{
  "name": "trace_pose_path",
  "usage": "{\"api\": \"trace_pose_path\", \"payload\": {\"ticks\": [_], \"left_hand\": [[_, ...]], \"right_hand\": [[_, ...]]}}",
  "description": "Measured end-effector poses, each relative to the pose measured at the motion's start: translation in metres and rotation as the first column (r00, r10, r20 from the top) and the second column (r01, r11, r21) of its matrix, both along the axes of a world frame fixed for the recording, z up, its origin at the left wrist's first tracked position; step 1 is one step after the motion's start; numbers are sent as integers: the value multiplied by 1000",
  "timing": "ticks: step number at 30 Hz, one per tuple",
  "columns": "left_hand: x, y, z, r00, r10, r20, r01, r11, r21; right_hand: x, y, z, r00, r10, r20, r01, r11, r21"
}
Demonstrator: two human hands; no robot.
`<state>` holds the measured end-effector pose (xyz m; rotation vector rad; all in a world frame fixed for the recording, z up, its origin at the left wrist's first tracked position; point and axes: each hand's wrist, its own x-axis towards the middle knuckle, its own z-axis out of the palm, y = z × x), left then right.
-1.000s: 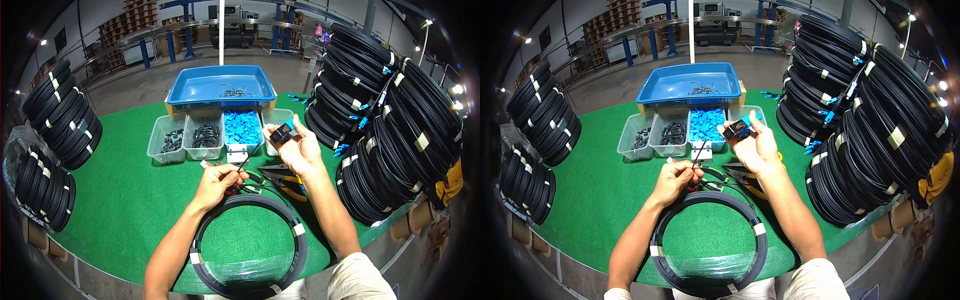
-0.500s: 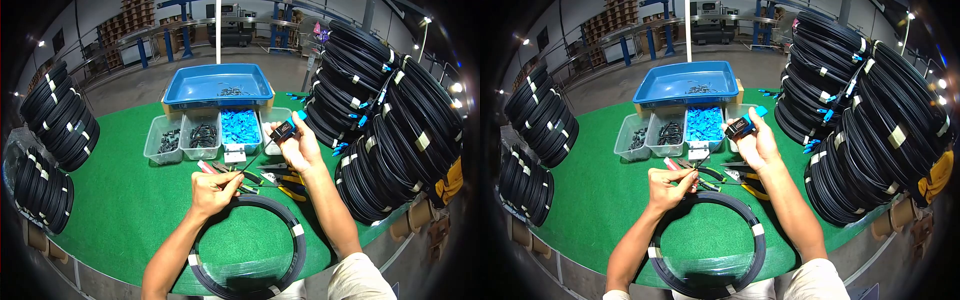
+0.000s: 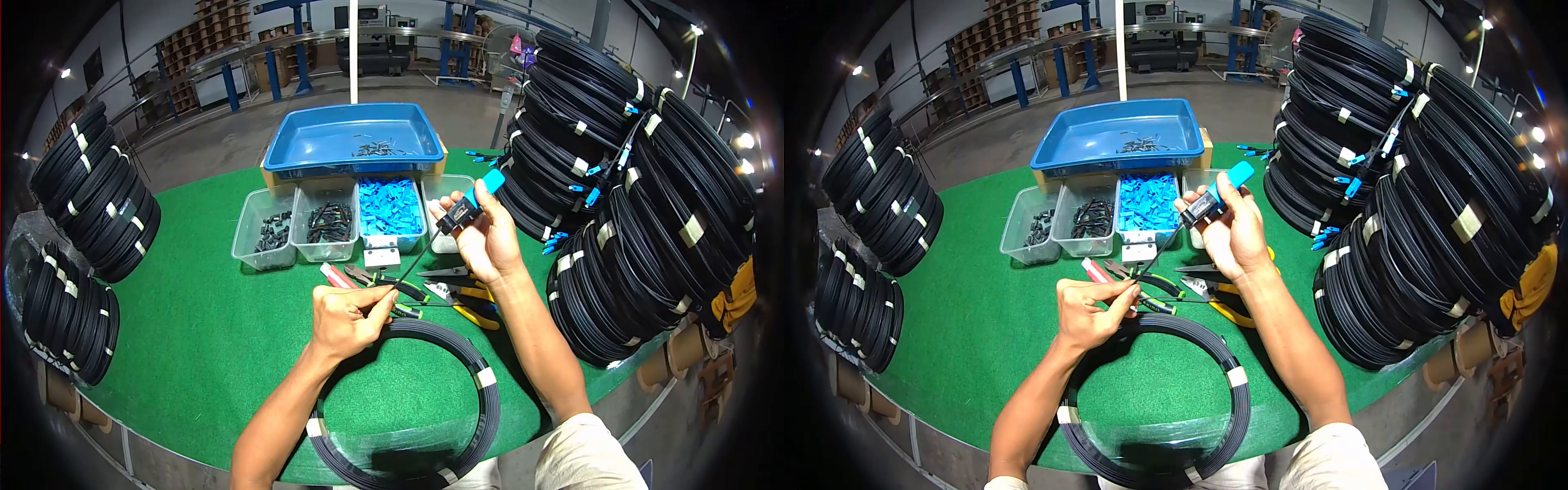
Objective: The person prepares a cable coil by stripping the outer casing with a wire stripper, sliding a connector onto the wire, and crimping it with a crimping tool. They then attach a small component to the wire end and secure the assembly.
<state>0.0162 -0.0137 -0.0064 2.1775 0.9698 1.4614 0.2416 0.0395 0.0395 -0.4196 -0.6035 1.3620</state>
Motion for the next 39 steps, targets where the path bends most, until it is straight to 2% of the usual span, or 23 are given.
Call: {"api": "trace_pose_path", "payload": {"ticks": [3,4,6,9,11,12,14,15,17,18,19,21,23,24,25,26,27,29,30,31,32,35,39], "left_hand": [[1,0,-1,1000,-19,7,19,1000,5],[1,-2,1,999,-43,31,45,997,-62],[1,-3,3,996,-67,56,74,989,-126],[1,-4,3,990,-70,124,99,964,-246],[1,-3,2,979,-47,196,113,933,-340],[1,-4,3,979,-46,197,112,934,-340],[2,-5,7,1000,-8,26,14,971,-239],[3,-6,6,1000,-8,26,14,971,-239],[6,-9,3,995,90,-42,-92,995,-39],[11,-11,7,993,115,-7,-115,992,53],[12,-13,12,991,116,-64,-102,977,189],[16,-17,12,990,117,-82,-98,972,212],[18,-16,9,998,70,-6,-67,978,196],[16,-20,15,991,-67,115,81,988,-128],[14,-21,18,950,-153,272,259,873,-413],[8,-16,18,876,-211,434,442,710,-547],[3,-8,15,788,-264,556,586,598,-546],[6,-9,5,888,-224,402,420,754,-506],[7,-11,6,912,-258,320,376,839,-394],[7,-13,8,932,-279,231,336,902,-270],[10,-9,4,975,-209,73,207,978,40],[17,-12,2,994,-106,-13,106,967,231],[15,-14,3,999,-49,-14,51,976,210]], "right_hand": [[1,0,-3,997,56,-48,-54,998,45],[2,1,-5,997,56,-48,-54,998,45],[4,4,-11,969,192,-153,-189,981,36],[3,9,-18,949,216,-230,-223,975,-2],[2,8,-21,954,210,-213,-207,978,34],[1,5,-20,979,156,-134,-143,984,102],[1,4,-23,993,110,-43,-97,966,241],[0,2,-23,993,110,-43,-97,966,240],[-2,-2,-21,995,85,-51,-66,950,306],[0,-1,-24,993,108,53,-120,920,372],[0,-1,-26,993,110,51,-121,920,372],[-5,-3,-28,965,257,-52,-227,916,330],[-9,-6,-25,952,288,-103,-241,912,331],[-9,-6,-24,920,355,-164,-282,892,352],[-9,-6,-22,879,421,-222,-322,869,375],[-11,-8,-18,911,367,-188,-280,885,373],[-10,-8,-17,910,371,-185,-285,883,373],[-9,-9,-16,904,404,-142,-303,838,453],[-10,-11,-15,908,398,-129,-307,843,442],[-9,-12,-13,909,396,-128,-305,844,442],[-8,-14,-11,889,438,-137,-337,826,452],[-7,-17,-5,884,446,-137,-349,827,442],[-8,-26,12,992,121,34,-126,957,263]]}}
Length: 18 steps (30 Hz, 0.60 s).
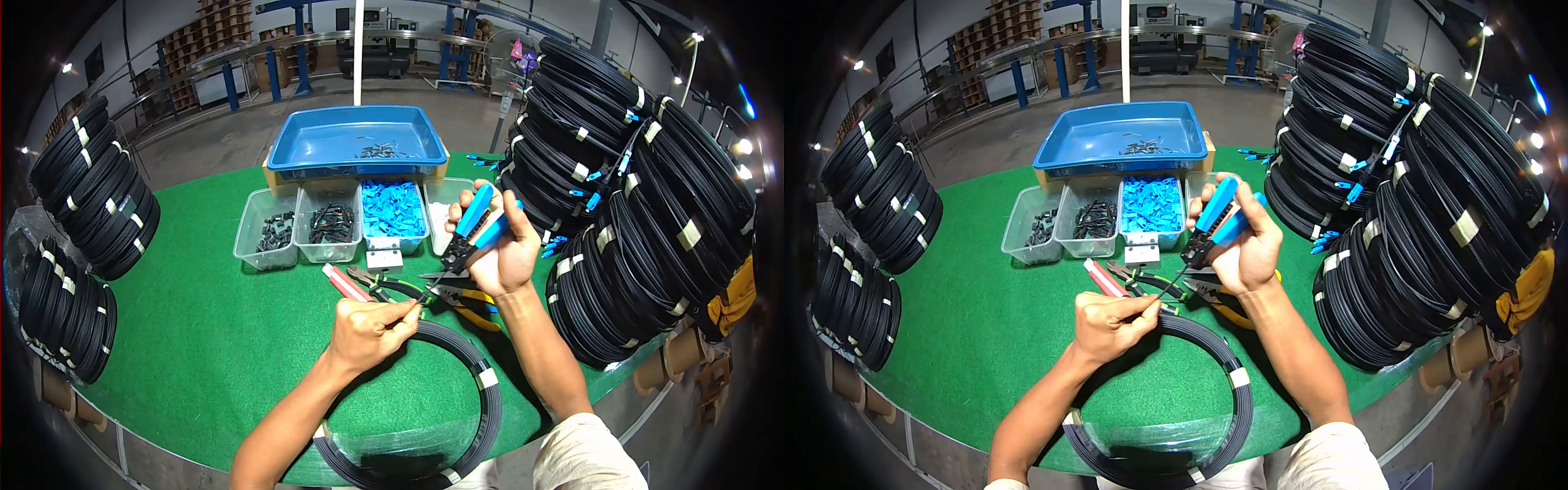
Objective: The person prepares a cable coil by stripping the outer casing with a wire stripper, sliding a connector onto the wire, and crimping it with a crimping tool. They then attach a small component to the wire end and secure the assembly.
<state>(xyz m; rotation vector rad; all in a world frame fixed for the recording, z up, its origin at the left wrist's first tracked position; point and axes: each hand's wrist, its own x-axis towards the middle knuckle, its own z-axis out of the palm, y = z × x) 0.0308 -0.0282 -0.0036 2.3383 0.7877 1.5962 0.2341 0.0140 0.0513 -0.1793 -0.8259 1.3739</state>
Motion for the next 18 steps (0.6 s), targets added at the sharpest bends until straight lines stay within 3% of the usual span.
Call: {"api": "trace_pose_path", "payload": {"ticks": [2,6,18], "left_hand": [[-1,-1,3,997,69,-25,-69,998,16],[1,-3,5,998,25,-61,-15,988,155],[4,-3,5,1000,2,15,-4,986,166]], "right_hand": [[-1,-5,10,998,-67,14,66,998,12],[-2,-13,8,996,66,-67,-65,998,22],[-6,-15,8,988,64,-139,-66,998,-8]]}}
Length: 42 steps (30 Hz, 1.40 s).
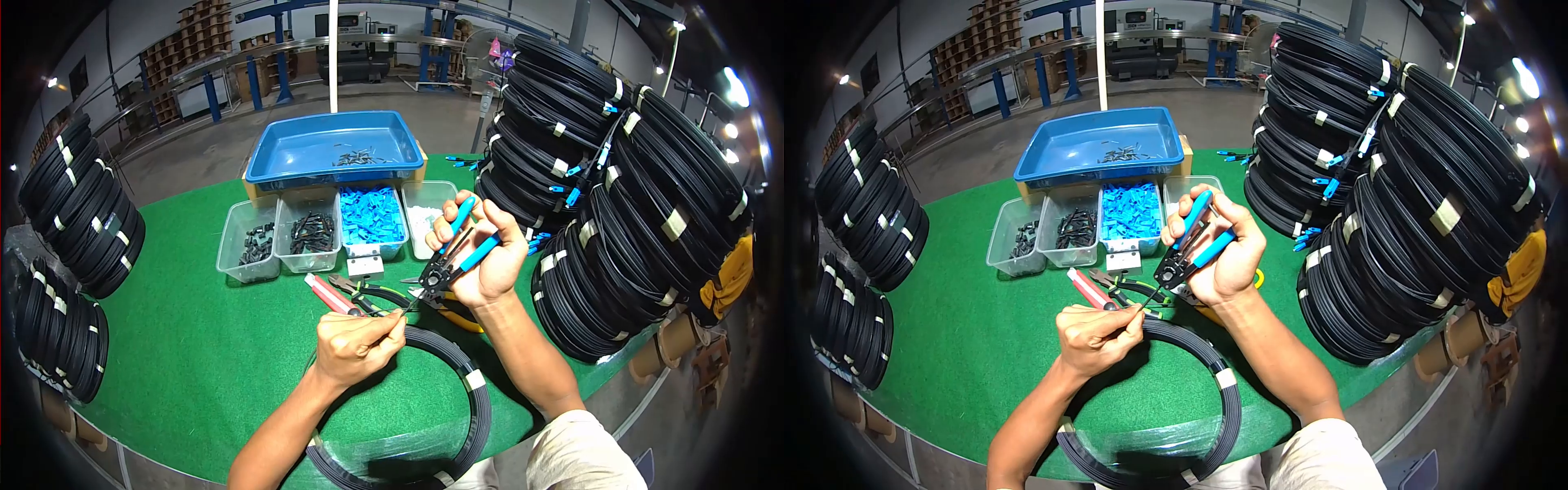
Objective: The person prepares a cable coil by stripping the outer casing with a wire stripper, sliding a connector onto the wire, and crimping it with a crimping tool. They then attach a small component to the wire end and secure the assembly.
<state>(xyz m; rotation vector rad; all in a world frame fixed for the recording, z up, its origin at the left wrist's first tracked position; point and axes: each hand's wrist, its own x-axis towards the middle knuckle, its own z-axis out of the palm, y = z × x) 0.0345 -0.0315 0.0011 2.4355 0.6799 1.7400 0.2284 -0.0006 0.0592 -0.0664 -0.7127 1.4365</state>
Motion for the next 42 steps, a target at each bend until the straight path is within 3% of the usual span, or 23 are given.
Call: {"api": "trace_pose_path", "payload": {"ticks": [26,42], "left_hand": [[-4,3,-6,999,18,-38,-20,998,-66],[-3,4,-8,993,-94,-76,88,993,-74]], "right_hand": [[-1,0,1,994,-108,20,108,993,-47],[-2,-3,0,978,-178,111,191,973,-127]]}}
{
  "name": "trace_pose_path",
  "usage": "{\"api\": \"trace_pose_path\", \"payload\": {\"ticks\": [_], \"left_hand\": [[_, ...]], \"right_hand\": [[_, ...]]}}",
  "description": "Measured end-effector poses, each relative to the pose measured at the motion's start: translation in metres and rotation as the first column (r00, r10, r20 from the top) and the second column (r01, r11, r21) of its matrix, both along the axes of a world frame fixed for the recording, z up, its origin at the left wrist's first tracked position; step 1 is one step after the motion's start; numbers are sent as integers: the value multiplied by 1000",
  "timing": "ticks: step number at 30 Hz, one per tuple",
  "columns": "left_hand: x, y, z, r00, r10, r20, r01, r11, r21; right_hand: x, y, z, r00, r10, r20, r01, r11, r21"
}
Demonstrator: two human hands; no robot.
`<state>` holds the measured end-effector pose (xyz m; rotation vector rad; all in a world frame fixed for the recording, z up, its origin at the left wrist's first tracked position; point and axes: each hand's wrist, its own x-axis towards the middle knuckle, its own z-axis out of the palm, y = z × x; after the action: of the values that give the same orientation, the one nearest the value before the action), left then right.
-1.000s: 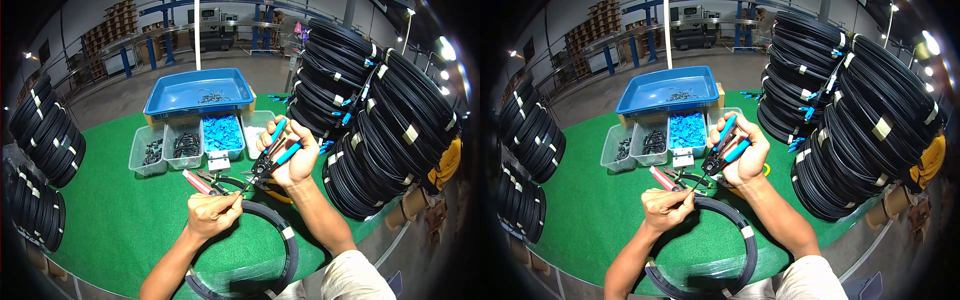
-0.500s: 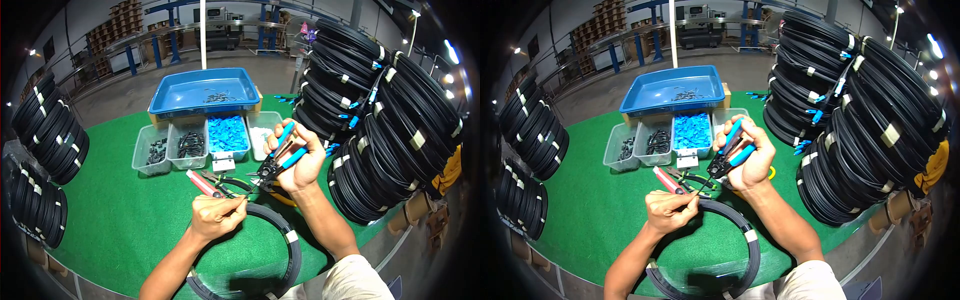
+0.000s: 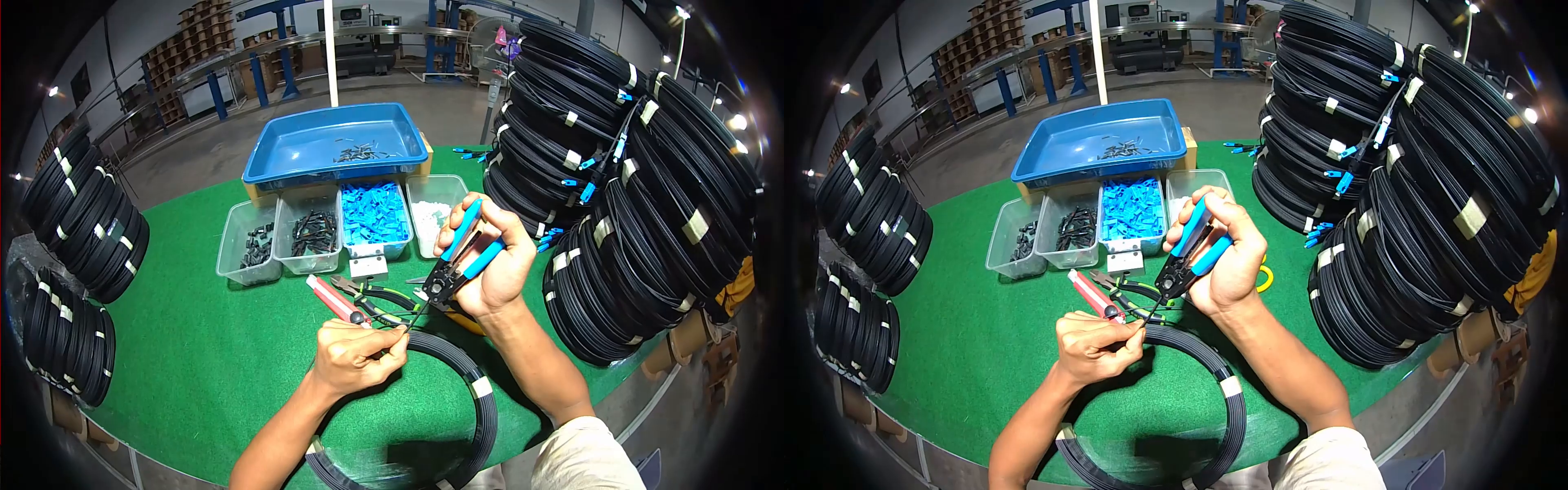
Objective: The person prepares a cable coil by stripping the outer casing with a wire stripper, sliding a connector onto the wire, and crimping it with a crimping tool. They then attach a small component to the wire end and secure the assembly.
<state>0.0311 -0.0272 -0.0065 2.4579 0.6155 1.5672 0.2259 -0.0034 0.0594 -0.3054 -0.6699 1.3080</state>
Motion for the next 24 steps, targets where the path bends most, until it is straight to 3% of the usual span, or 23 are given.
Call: {"api": "trace_pose_path", "payload": {"ticks": [24], "left_hand": [[0,-2,-1,994,-86,-60,83,995,-51]], "right_hand": [[-2,6,-4,997,-15,80,25,991,-132]]}}
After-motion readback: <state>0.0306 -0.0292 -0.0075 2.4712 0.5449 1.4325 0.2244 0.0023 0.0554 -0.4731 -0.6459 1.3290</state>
